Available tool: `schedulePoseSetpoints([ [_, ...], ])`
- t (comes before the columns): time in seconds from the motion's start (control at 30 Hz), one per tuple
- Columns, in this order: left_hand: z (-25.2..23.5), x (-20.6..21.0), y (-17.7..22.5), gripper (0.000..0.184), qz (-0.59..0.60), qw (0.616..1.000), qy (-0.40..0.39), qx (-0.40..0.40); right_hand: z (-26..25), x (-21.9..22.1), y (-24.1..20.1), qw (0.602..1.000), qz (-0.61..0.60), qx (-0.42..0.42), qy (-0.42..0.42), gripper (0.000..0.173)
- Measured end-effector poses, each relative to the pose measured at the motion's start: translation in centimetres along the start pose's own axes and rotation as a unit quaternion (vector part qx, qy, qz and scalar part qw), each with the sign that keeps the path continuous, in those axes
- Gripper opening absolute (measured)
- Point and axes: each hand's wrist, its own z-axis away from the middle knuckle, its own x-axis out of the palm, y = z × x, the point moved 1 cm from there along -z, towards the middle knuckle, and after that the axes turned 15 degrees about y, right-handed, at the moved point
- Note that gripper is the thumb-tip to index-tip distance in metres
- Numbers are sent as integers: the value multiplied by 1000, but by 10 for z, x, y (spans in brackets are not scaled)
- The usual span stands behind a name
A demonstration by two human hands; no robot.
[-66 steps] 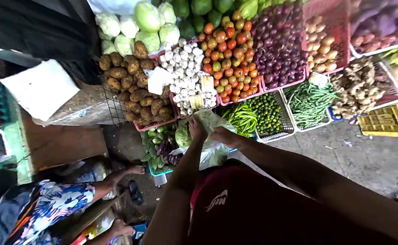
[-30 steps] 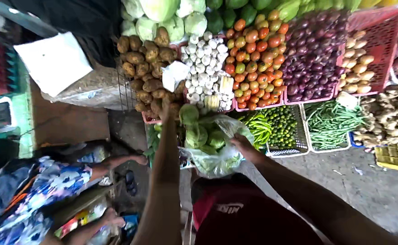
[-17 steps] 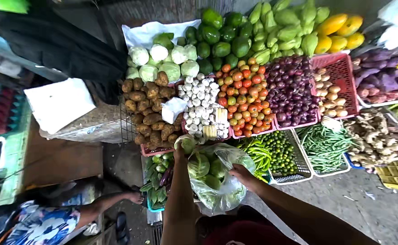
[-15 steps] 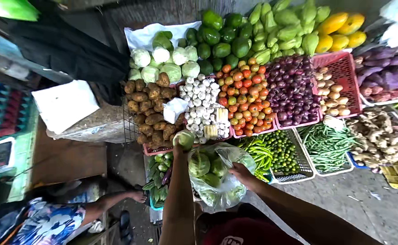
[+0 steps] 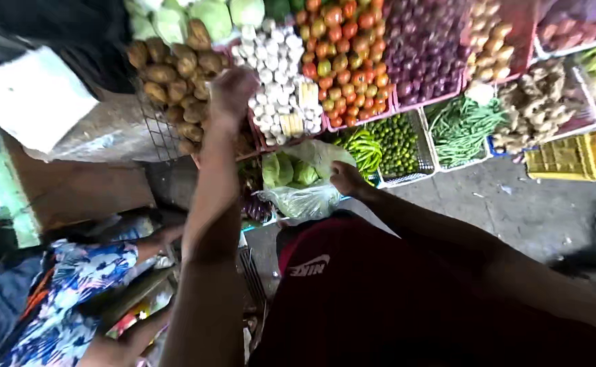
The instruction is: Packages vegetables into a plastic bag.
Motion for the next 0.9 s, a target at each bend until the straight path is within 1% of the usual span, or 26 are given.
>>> schedulePoseSetpoints([
  [0.03,26,21,-28,33,-71,994,-82,-10,-3,5,7,998,-62,25,9,22],
  [0.07,50,43,-60,30,-147,977,-156,-8,-4,8,12,991,-119,49,18,21],
  [0.1,73,63,-94,27,-223,948,-227,1,-2,12,17,984,-165,67,30,19],
  [0.13,90,79,-125,25,-295,914,-277,30,-1,13,20,980,-181,70,40,17],
  [0.17,102,89,-152,28,-367,884,-284,62,-3,10,19,982,-171,68,48,16],
  [0.2,111,93,-172,43,-439,856,-262,81,-4,8,18,986,-147,59,54,15],
  [0.23,116,91,-186,66,-497,834,-232,69,-3,5,17,990,-117,51,55,15],
  [0.27,117,86,-198,89,-540,816,-202,37,0,3,16,994,-85,41,55,14],
  [0.3,114,81,-210,107,-563,808,-172,-2,2,0,13,997,-50,27,58,14],
  [0.33,112,77,-220,116,-575,804,-151,-33,4,-3,10,998,-12,7,66,13],
  [0.37,111,74,-225,120,-572,806,-138,-59,7,-4,9,996,23,-21,83,13],
  [0.43,106,70,-234,124,-553,820,-120,-86,7,-2,12,985,73,-86,131,12],
  [0.5,105,63,-241,123,-532,833,-116,-97,7,1,19,974,104,-123,157,11],
  [0.57,99,54,-237,121,-502,851,-115,-99,2,-6,16,975,123,-112,148,13],
  [0.63,98,49,-234,122,-461,874,-105,-116,-3,-14,15,983,132,-66,110,23],
  [0.67,96,48,-234,119,-414,896,-88,-136,-5,-19,13,987,130,-35,84,28],
  [0.7,94,46,-232,112,-332,927,-61,-163,-7,-23,12,992,114,-6,62,30],
  [0.73,93,45,-230,101,-225,956,-24,-188,-7,-23,15,995,92,16,46,31],
  [0.77,93,44,-226,89,-111,970,14,-217,-6,-22,20,997,71,28,31,31],
  [0.83,85,41,-209,71,55,961,82,-257,-2,-17,33,998,57,15,9,31],
  [0.9,61,32,-176,61,140,944,126,-271,0,-12,43,1000,27,-11,-5,30],
])
